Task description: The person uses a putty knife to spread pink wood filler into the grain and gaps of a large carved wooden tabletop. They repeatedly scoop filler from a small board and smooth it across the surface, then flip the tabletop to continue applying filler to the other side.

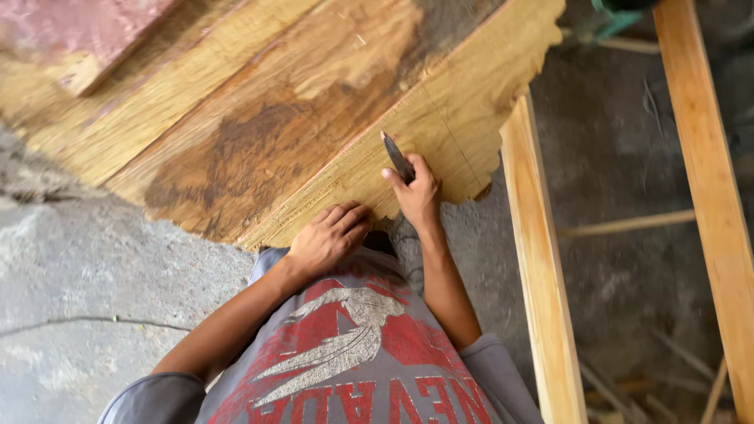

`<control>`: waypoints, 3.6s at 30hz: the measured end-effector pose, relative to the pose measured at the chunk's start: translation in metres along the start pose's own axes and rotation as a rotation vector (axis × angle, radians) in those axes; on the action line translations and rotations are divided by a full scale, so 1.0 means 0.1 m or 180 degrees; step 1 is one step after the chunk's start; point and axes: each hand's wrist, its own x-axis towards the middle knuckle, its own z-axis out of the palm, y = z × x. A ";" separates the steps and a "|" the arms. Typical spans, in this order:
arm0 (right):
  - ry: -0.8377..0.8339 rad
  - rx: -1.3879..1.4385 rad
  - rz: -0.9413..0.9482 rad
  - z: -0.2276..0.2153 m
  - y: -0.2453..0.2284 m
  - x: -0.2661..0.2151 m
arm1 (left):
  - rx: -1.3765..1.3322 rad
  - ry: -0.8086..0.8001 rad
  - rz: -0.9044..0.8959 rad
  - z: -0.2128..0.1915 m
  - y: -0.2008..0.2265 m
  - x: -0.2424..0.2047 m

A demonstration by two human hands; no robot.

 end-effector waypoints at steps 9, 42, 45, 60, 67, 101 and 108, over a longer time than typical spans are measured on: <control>-0.0417 0.0492 -0.0020 -0.13 0.15 -0.04 | -0.0281 0.0594 -0.0528 0.00 0.20 0.09; -0.3523 0.1998 0.0044 -1.02 0.39 -0.77 | -0.0606 0.1715 -0.3216 0.73 1.76 -0.11; -0.3302 0.2512 0.0371 -0.91 0.40 -0.91 | -0.0647 0.2389 -0.3300 0.54 1.59 -0.33; -0.1973 0.1099 -0.0260 0.05 -1.13 -0.60 | -0.1261 0.3242 -0.3803 -0.24 -0.66 -1.63; -0.2076 -0.0689 -0.2386 0.42 -1.72 0.16 | -0.1891 0.2912 -0.3531 -0.41 -0.89 -1.70; -0.1377 -0.0316 -0.0854 1.59 -1.73 -0.01 | -0.1902 0.2780 -0.3827 -0.54 -0.76 -1.61; -0.1094 -0.0123 -0.1182 1.58 -1.76 0.11 | -0.2010 0.2889 -0.3746 -0.53 -0.78 -1.60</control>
